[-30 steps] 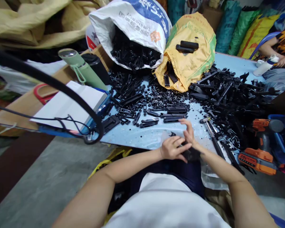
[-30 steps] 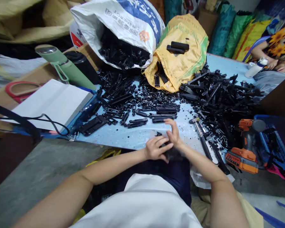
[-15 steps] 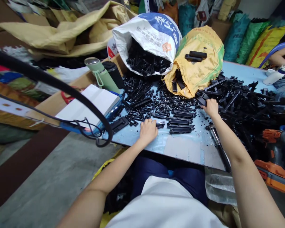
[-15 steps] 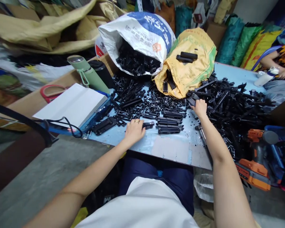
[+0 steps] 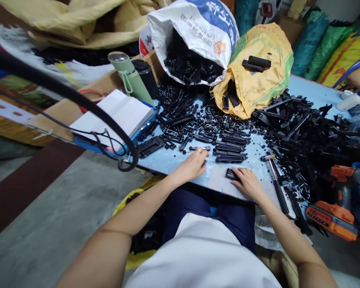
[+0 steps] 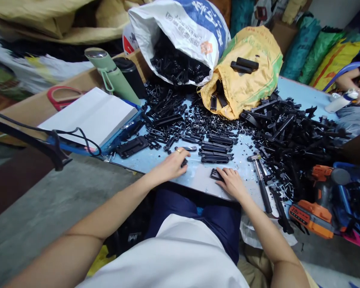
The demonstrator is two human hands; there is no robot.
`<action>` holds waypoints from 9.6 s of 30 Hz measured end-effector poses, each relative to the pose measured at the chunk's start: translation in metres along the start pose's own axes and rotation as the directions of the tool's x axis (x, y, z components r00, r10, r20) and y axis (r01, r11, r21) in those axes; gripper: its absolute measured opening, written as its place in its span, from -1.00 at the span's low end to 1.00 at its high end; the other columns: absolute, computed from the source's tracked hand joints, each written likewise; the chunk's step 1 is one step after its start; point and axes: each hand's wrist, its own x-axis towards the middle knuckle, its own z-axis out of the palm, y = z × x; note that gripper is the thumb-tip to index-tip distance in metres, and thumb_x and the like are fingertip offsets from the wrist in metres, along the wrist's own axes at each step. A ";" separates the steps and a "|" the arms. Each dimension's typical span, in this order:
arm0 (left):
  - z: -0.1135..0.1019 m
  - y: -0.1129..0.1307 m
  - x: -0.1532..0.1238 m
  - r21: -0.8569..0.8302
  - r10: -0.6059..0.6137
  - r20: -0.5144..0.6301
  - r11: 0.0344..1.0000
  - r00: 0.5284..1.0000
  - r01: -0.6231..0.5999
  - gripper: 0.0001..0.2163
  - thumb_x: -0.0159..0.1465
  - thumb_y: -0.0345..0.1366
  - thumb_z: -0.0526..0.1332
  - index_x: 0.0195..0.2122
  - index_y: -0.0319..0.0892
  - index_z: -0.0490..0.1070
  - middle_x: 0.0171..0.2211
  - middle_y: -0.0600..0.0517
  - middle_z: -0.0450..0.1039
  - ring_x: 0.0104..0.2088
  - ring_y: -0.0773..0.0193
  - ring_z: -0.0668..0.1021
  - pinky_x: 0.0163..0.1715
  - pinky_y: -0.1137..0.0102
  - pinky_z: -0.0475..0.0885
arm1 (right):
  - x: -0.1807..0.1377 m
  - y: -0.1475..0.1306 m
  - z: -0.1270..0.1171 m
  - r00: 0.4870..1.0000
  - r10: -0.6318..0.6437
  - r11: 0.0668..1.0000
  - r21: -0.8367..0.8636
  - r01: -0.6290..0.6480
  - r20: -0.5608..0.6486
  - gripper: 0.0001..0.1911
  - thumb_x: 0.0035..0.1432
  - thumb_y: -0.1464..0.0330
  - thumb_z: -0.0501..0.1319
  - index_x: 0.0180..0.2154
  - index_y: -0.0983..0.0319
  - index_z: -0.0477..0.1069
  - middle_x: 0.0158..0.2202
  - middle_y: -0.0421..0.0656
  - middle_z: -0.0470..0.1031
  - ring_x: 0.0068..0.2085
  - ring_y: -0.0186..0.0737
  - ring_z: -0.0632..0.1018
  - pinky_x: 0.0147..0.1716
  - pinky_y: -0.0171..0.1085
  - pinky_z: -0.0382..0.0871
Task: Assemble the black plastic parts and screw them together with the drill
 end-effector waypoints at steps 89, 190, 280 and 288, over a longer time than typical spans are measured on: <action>0.057 0.055 0.018 0.039 0.175 0.298 0.980 0.938 -0.195 -0.52 0.10 0.08 0.18 -0.11 -0.20 0.29 -0.16 -0.13 0.39 -0.13 0.02 0.42 -0.17 0.20 0.32 | -0.024 -0.008 -0.024 0.973 0.047 0.987 -0.159 -0.010 0.226 -0.64 0.23 0.11 -0.01 -0.26 0.24 0.38 -0.39 -0.09 0.47 -0.36 -0.24 0.46 -0.45 -0.32 0.08; 0.033 0.078 0.033 0.232 -0.055 0.312 0.972 0.949 -0.020 -0.51 0.35 -0.09 -0.13 -0.33 -0.26 0.53 -0.38 -0.16 0.55 -0.34 0.09 0.59 -0.42 0.35 0.37 | -0.026 -0.005 -0.049 0.998 0.065 0.986 -0.152 -0.065 -0.007 -0.41 0.13 -0.10 -0.08 -0.36 0.26 0.40 -0.46 -0.04 0.47 -0.41 -0.17 0.46 -0.48 -0.29 0.11; 0.031 0.022 0.013 -0.655 -0.390 0.107 0.665 0.915 0.360 -0.80 0.21 -0.19 0.08 -0.50 -0.14 0.16 -0.65 0.21 0.24 -0.64 0.41 0.33 -0.54 0.47 0.27 | 0.030 0.046 -0.018 0.804 0.571 0.683 0.638 -0.355 -0.163 -0.62 -0.01 0.05 0.19 -0.32 0.24 0.37 -0.38 -0.04 0.46 -0.34 -0.09 0.48 -0.36 -0.13 0.37; 0.060 0.041 -0.005 -0.789 -0.419 0.088 0.524 0.904 0.320 -0.83 0.13 -0.26 0.17 -0.28 -0.18 0.27 -0.53 0.20 0.30 -0.70 0.48 0.33 -0.63 0.50 0.28 | -0.006 -0.016 0.009 0.960 0.240 0.952 0.231 -0.203 -0.147 -0.54 0.21 0.12 -0.01 -0.02 0.25 0.38 -0.18 0.06 0.46 -0.14 -0.01 0.46 -0.12 -0.02 0.32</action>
